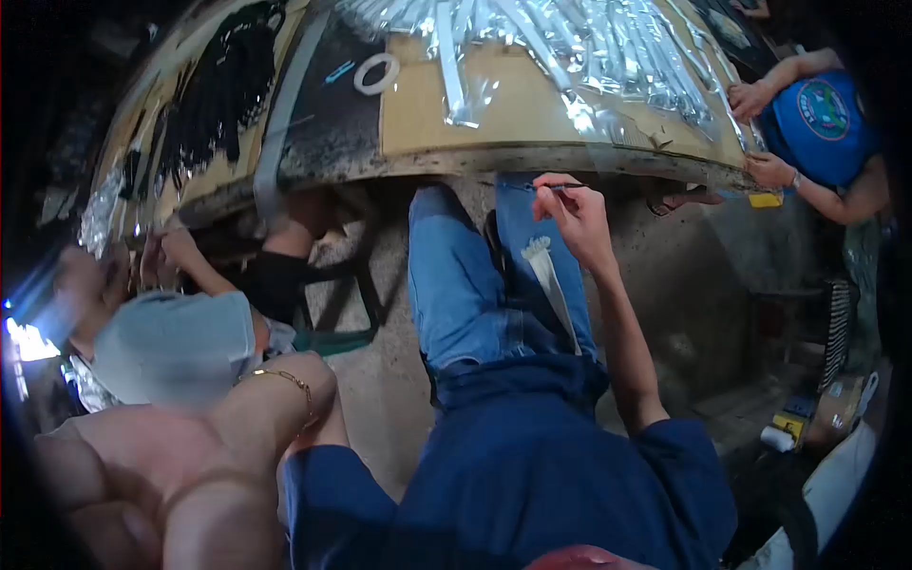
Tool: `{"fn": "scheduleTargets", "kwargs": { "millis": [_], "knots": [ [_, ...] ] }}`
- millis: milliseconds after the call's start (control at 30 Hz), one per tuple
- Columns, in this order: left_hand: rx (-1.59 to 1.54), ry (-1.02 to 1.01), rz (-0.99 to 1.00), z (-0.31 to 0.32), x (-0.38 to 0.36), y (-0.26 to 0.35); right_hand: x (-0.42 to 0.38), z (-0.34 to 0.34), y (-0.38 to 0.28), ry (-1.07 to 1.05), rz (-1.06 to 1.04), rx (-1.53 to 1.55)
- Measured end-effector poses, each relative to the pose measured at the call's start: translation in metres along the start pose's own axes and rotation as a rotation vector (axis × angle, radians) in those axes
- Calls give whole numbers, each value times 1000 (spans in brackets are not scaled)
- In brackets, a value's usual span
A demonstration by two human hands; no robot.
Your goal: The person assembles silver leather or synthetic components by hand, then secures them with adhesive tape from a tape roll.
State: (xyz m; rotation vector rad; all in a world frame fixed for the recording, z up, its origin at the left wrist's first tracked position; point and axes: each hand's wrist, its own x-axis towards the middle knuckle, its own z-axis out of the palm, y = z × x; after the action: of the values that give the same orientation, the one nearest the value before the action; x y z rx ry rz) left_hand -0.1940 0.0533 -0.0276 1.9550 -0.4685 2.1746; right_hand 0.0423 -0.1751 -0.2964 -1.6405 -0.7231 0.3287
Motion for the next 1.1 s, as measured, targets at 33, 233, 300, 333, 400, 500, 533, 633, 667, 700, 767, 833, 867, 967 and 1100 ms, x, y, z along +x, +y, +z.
{"fn": "scheduleTargets", "kwargs": {
  "millis": [33, 233, 300, 333, 400, 500, 533, 633, 667, 700, 767, 833, 867, 967, 1100],
  "knots": [
    [13, 37, 9, 4, 0, 2, 1, 1, 2, 21, 50, 71],
    [221, 69, -419, 25, -56, 2, 9, 18, 18, 109, 111, 223],
    [309, -300, -829, 47, -101, 8, 20, 20, 22, 109, 123, 264],
    [250, -569, -1013, 57, -129, 8, 29, 20, 30, 96, 96, 246],
    [-42, -808, -1079, 69, -226, 0, 34, 23, 42, 83, 104, 236],
    [-84, -946, -1104, 74, -321, 9, 63, 25, 44, 35, 90, 300],
    [-100, -1017, -1179, 78, -331, 16, 67, 27, 50, 19, 73, 203],
    [-149, -1031, -1235, 89, -346, 29, 70, 36, 63, 11, 58, 67],
    [-145, -1029, -1239, 91, -352, 28, 71, 40, 67, 0, 26, 95],
    [-115, -1008, -1229, 94, -358, 25, 71, 43, 65, -13, -4, 122],
    [-80, -988, -1220, 97, -370, 17, 72, 44, 62, -39, 26, 90],
    [173, -1028, -1022, 96, -383, 10, 72, 47, 64, -59, 59, 56],
    [218, -1076, -1113, 96, -390, 10, 73, 49, 69, -52, 35, 11],
    [267, -1081, -1029, 92, -421, 14, 78, 54, 107, -37, -23, -32],
    [197, -1072, -1096, 100, -426, 17, 82, 55, 127, -199, -56, -304]
  ]
}}
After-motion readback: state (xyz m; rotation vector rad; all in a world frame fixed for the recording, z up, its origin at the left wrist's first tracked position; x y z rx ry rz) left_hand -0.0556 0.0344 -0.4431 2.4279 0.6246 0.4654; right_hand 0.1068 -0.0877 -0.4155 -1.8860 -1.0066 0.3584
